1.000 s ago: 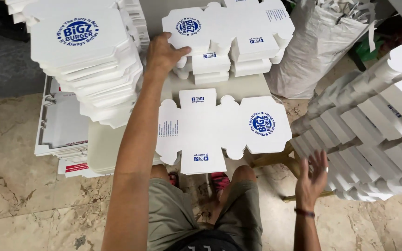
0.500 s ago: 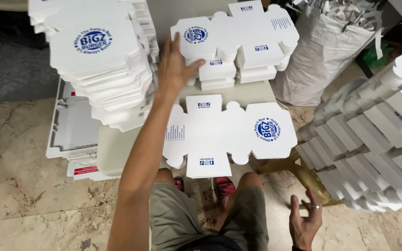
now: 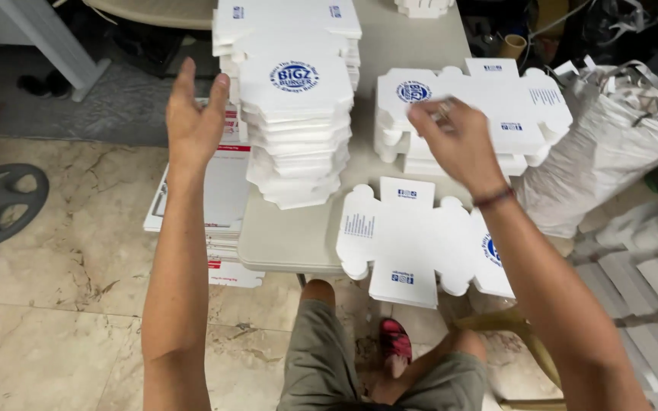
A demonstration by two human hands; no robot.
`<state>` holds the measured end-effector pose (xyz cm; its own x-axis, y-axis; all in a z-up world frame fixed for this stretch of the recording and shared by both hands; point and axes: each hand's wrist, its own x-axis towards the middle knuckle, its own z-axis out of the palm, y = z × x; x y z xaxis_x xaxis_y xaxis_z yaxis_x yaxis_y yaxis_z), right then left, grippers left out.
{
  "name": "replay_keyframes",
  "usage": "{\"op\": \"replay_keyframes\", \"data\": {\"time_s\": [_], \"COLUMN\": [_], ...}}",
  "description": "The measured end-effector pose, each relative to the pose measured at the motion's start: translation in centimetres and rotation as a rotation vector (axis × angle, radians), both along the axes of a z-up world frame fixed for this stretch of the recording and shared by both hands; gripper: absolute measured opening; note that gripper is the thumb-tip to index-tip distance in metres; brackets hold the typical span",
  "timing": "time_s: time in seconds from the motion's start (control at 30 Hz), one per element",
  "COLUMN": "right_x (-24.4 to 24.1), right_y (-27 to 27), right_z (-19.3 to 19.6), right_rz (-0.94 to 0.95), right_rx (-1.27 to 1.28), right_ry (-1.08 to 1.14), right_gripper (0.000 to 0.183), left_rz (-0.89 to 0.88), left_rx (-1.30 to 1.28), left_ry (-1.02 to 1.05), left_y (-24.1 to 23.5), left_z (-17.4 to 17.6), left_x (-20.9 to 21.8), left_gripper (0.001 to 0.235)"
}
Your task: Folding flat cardboard templates into burger boxes and stacking them on a table.
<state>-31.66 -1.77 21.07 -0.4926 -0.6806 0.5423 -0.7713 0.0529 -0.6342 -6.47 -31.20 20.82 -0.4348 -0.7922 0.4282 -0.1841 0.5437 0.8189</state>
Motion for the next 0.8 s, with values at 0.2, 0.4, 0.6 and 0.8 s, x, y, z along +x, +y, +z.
{"op": "replay_keyframes", "data": {"time_s": [0.2, 0.4, 0.6, 0.8], "right_x": [2.1, 2.8, 3.1, 2.2], "right_y": [-12.2, -14.6, -15.3, -16.6], "right_z": [5.4, 4.9, 5.4, 5.0], "right_rz": [-0.189, -0.252, -0.290, -0.349], "right_rx": [0.529, 0.563, 0.599, 0.670], "right_ry": [-0.382, -0.375, -0.400, -0.262], "right_gripper": [0.058, 0.044, 0.045, 0.049], "left_rz": [-0.164, -0.091, -0.103, -0.120], "left_rx": [0.299, 0.232, 0.163, 0.144], "left_ry": [-0.106, -0.342, -0.427, -0.442], "left_y": [0.8, 3.6, 4.4, 4.5], "left_z": [1.0, 2.8, 2.9, 2.7], "left_x": [-2.0, -2.0, -2.4, -2.1], "left_gripper": [0.087, 0.095, 0.095, 0.096]}}
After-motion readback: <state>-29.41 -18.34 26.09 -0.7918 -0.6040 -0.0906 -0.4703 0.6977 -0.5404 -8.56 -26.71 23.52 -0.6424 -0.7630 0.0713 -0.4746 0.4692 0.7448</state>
